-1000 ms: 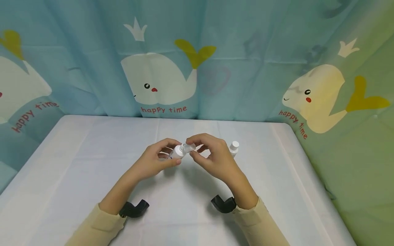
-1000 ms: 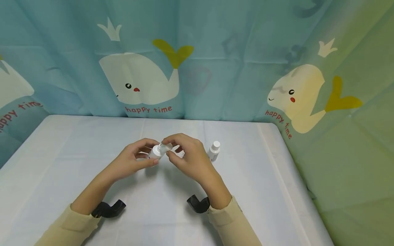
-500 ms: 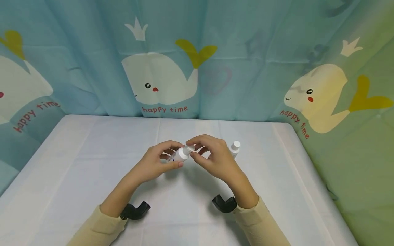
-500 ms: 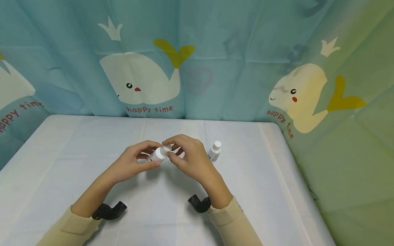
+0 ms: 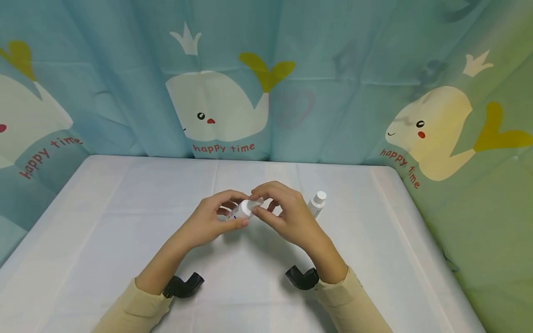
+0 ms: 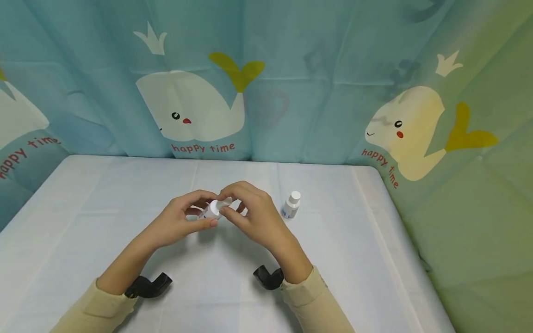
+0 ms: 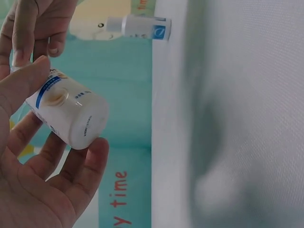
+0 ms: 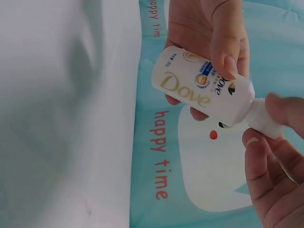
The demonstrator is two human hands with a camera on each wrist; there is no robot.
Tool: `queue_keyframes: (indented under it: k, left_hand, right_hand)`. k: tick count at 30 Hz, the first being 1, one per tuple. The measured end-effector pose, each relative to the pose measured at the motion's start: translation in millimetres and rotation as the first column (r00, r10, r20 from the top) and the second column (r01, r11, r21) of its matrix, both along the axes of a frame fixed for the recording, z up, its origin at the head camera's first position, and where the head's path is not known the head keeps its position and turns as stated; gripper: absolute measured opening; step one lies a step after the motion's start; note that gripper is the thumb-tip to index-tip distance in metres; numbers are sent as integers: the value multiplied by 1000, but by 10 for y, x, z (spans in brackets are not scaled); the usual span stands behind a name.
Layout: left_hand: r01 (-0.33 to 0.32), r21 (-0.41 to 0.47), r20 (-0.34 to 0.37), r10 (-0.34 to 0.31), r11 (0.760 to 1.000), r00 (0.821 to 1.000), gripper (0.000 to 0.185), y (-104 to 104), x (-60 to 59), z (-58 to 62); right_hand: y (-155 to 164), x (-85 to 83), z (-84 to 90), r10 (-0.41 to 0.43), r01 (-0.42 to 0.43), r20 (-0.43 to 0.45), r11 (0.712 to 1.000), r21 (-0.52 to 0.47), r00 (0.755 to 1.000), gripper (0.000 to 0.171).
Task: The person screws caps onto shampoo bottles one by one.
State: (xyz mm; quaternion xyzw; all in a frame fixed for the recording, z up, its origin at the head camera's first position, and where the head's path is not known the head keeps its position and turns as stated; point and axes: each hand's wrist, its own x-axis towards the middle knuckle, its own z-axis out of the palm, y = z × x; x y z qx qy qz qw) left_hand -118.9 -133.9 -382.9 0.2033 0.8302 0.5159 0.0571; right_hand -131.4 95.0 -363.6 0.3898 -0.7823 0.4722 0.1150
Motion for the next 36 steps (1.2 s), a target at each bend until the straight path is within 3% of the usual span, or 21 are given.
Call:
queue_keyframes:
  k: [6,13,22,28,36]
  left_hand:
    - [-5,2,7,5,1000,1000,45,-5,5,18]
    - [-5,-7,-5,5,1000,1000,46,5,28,14]
    - [7,1,-10,-7,1000,1000,45,2,23,28]
    - [-2,1,4,2,1000,1000,44,8,16,29]
    - [16,0,-5,-16,1000,1000,46,21,34,5]
  right_hand:
    - [23,-7,8,-14,14,22,1000,21,1000,31]
    - [10,-20,-2,-13,12,2,1000,19,1000,30]
    - [6,-15,-4,63,-63,-3,998,7,998,20]
    - [41,-24,-6,32,-33,17,998,56,999,31]
    - [24,-30,-18,31,-32,21,999,35,999,26]
